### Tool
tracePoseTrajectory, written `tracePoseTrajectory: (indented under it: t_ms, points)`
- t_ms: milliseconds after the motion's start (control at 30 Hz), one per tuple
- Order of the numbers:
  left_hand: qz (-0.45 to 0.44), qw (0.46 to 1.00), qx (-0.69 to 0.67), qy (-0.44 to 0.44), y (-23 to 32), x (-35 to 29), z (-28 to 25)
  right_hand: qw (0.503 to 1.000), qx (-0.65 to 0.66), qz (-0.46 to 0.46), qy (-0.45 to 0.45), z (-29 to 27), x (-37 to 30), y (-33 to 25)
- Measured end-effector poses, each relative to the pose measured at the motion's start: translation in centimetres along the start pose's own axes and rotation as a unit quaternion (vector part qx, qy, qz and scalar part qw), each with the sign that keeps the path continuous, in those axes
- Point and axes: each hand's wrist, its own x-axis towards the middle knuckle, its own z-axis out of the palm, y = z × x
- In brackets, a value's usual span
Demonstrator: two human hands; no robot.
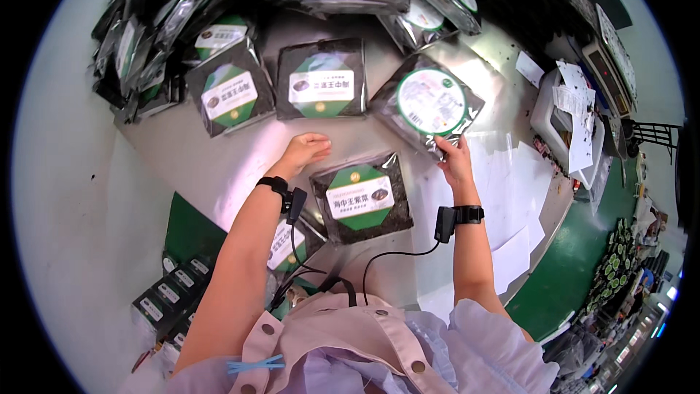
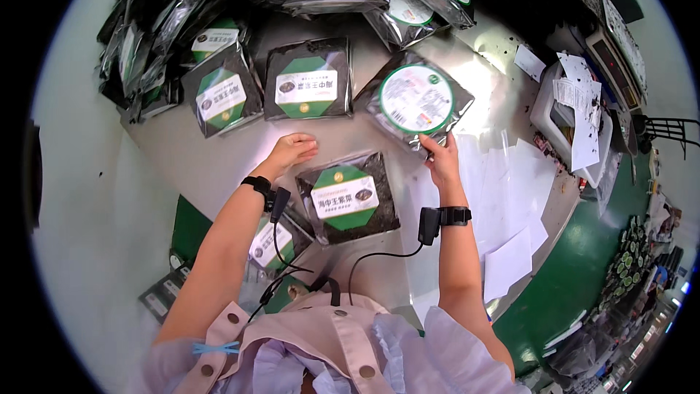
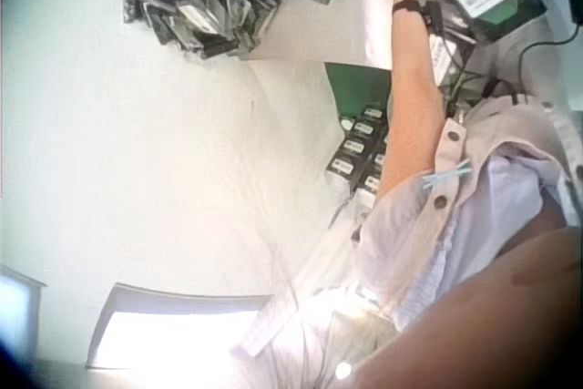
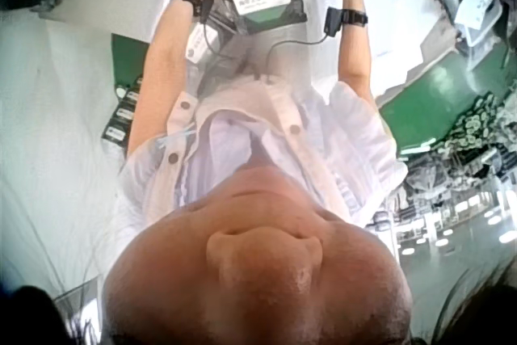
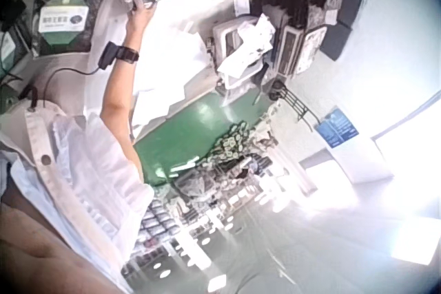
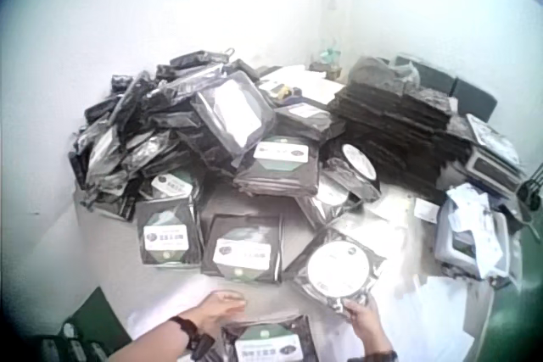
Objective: The person repeatedly picks up hard drives from a table, places them into clear plastic bags, and then stacks the packaged drives on a pile. The process is continuous and repetitive, focusing on the manual packaging of electronic components.
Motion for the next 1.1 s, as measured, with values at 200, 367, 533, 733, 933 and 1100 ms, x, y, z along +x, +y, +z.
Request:
tracePoseTrajectory:
  t_ms: [200,367,533,733,933,1100]
  points:
    - [0.229,0.896,0.283,0.255,-2.0,-8.0,-2.5,0.984,0.083,-0.132,-0.087,-0.1,-7.8,2.8]
    - [0.253,0.947,-0.199,0.002,-2.9,-20.6,5.0,0.971,0.073,-0.104,-0.201,5.3,-16.3,4.2]
    - [0.094,0.903,-0.404,0.112,-4.2,-25.3,2.7,0.954,-0.131,-0.009,-0.271,7.6,-19.3,8.6]
    - [0.038,0.939,-0.280,0.195,-10.8,-33.4,-7.4,0.927,-0.368,-0.039,-0.059,-0.4,-11.8,13.6]
    - [0.099,0.927,-0.301,0.202,-15.8,-36.1,-9.5,0.934,-0.315,0.063,-0.155,1.6,-15.3,9.8]
    - [0.099,0.902,-0.367,0.204,-16.2,-38.1,-8.5,0.745,-0.377,-0.527,-0.159,9.4,-26.4,8.7]
